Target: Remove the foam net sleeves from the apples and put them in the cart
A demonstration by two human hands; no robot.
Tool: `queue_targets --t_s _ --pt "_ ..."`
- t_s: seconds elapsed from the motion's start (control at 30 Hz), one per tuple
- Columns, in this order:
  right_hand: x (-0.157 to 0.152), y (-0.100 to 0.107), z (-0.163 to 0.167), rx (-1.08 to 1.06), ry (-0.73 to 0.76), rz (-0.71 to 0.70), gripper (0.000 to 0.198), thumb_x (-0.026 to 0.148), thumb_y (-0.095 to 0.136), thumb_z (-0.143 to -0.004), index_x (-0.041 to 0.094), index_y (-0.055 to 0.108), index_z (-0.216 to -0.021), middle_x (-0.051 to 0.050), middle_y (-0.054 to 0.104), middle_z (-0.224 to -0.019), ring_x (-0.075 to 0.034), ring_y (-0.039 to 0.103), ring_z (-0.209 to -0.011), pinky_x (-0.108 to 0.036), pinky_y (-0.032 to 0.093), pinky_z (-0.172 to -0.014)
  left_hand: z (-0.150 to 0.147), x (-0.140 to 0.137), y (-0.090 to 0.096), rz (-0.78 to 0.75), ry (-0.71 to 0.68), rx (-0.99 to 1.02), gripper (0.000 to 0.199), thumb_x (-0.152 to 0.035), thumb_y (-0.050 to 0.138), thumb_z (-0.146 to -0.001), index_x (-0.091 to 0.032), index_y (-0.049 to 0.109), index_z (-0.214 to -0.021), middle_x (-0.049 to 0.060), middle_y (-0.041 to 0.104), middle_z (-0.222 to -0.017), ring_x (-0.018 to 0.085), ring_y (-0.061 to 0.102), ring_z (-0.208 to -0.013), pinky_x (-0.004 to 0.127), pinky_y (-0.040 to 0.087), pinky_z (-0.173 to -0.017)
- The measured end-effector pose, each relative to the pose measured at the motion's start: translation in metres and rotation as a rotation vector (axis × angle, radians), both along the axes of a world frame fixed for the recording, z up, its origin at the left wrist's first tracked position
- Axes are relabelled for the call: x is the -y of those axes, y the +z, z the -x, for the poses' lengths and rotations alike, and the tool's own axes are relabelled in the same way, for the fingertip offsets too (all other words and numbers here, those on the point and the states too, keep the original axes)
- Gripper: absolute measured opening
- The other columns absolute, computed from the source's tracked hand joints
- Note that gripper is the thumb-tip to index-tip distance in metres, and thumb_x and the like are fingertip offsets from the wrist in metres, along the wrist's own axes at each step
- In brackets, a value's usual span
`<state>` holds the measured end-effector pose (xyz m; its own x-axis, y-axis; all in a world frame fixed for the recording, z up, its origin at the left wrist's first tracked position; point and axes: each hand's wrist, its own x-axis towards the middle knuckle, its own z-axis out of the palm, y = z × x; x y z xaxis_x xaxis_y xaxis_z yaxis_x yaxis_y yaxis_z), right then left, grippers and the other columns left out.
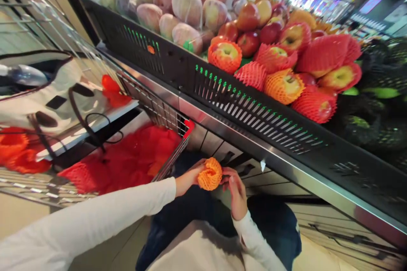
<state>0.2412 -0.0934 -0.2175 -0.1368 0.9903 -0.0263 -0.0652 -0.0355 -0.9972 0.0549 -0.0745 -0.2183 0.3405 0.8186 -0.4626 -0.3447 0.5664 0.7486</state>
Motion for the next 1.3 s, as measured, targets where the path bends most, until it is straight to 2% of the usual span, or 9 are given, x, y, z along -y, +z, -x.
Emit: queue_targets --t_s 0.17,0.33,0.5,0.67,0.77,0.87,1.03,1.17,1.3 --pt "0.003 0.001 -0.003 0.103 0.02 -0.063 0.032 0.048 0.062 -0.087 0.019 0.062 -0.1 -0.006 0.055 -0.099 -0.015 0.053 -0.081 -0.025 0.044 -0.064 -0.003 0.0 0.014 -0.141 0.028 -0.102 0.059 -0.04 0.071 -0.063 -0.017 0.048 -0.113 0.008 0.059 -0.114 0.023 0.057 -0.106 0.033 0.045 -0.089" --pt "0.003 0.005 0.0 0.223 0.068 0.035 0.032 0.037 0.076 -0.076 0.019 0.057 -0.095 -0.003 0.054 -0.089 -0.014 0.052 -0.076 -0.026 0.044 -0.064 -0.002 -0.002 0.017 -0.17 0.047 -0.127 0.055 -0.033 0.068 -0.062 -0.018 0.048 -0.111 0.006 0.058 -0.109 0.023 0.054 -0.107 0.034 0.042 -0.095" --pt "0.004 0.008 0.003 0.035 0.092 0.042 0.024 0.034 0.071 -0.081 0.018 0.054 -0.08 -0.004 0.056 -0.09 -0.014 0.054 -0.08 -0.028 0.045 -0.072 -0.001 -0.003 0.015 -0.058 0.119 -0.056 0.055 -0.036 0.071 -0.06 -0.018 0.05 -0.108 0.005 0.058 -0.106 0.022 0.056 -0.102 0.033 0.044 -0.088" --pt "0.004 0.001 0.004 -0.242 -0.01 0.192 0.035 0.041 0.075 -0.076 0.021 0.049 -0.086 0.002 0.05 -0.074 -0.01 0.048 -0.065 -0.024 0.04 -0.061 0.0 -0.005 0.018 0.054 0.142 0.116 0.061 -0.041 0.074 -0.057 -0.017 0.05 -0.107 0.004 0.061 -0.097 0.019 0.06 -0.088 0.029 0.046 -0.076" --pt "-0.002 -0.005 0.005 -0.253 0.012 0.277 0.04 0.047 0.075 -0.073 0.021 0.048 -0.087 0.002 0.048 -0.074 -0.01 0.046 -0.062 -0.024 0.04 -0.06 0.001 -0.006 0.017 0.084 0.155 0.202 0.058 -0.045 0.071 -0.06 -0.016 0.053 -0.108 0.004 0.062 -0.089 0.015 0.058 -0.075 0.026 0.045 -0.068" --pt "-0.01 -0.008 0.006 -0.224 -0.047 0.322 0.044 0.052 0.073 -0.071 0.021 0.046 -0.086 0.0 0.051 -0.078 -0.011 0.049 -0.065 -0.024 0.041 -0.058 0.001 -0.004 0.012 0.114 0.069 0.258 0.057 -0.048 0.063 -0.068 -0.013 0.058 -0.113 0.006 0.064 -0.086 0.015 0.058 -0.069 0.026 0.044 -0.063" --pt "-0.017 -0.007 0.004 -0.099 -0.111 0.195 0.041 0.051 0.072 -0.073 0.021 0.047 -0.086 0.0 0.05 -0.076 -0.012 0.048 -0.065 -0.024 0.042 -0.059 0.0 -0.002 0.005 0.12 -0.029 0.234 0.058 -0.05 0.059 -0.073 -0.011 0.061 -0.116 0.007 0.066 -0.086 0.019 0.062 -0.078 0.026 0.045 -0.065" --pt "-0.01 -0.004 0.004 -0.035 -0.052 0.059 0.034 0.049 0.063 -0.085 0.02 0.054 -0.102 -0.005 0.059 -0.099 -0.017 0.058 -0.091 -0.031 0.049 -0.081 -0.001 -0.004 0.007 0.075 -0.03 0.127 0.06 -0.06 0.058 -0.074 -0.01 0.059 -0.107 0.004 0.06 -0.073 0.013 0.053 -0.06 0.022 0.034 -0.051" --pt "0.0 0.001 0.007 -0.015 0.12 0.057 0.06 0.046 0.068 -0.082 0.022 0.044 -0.131 -0.012 0.051 -0.135 -0.025 0.055 -0.12 -0.041 0.047 -0.099 -0.003 -0.003 0.012 -0.044 -0.03 -0.031 0.059 -0.064 0.063 -0.071 -0.014 0.053 -0.101 -0.001 0.051 -0.07 0.009 0.045 -0.053 0.021 0.024 -0.043"
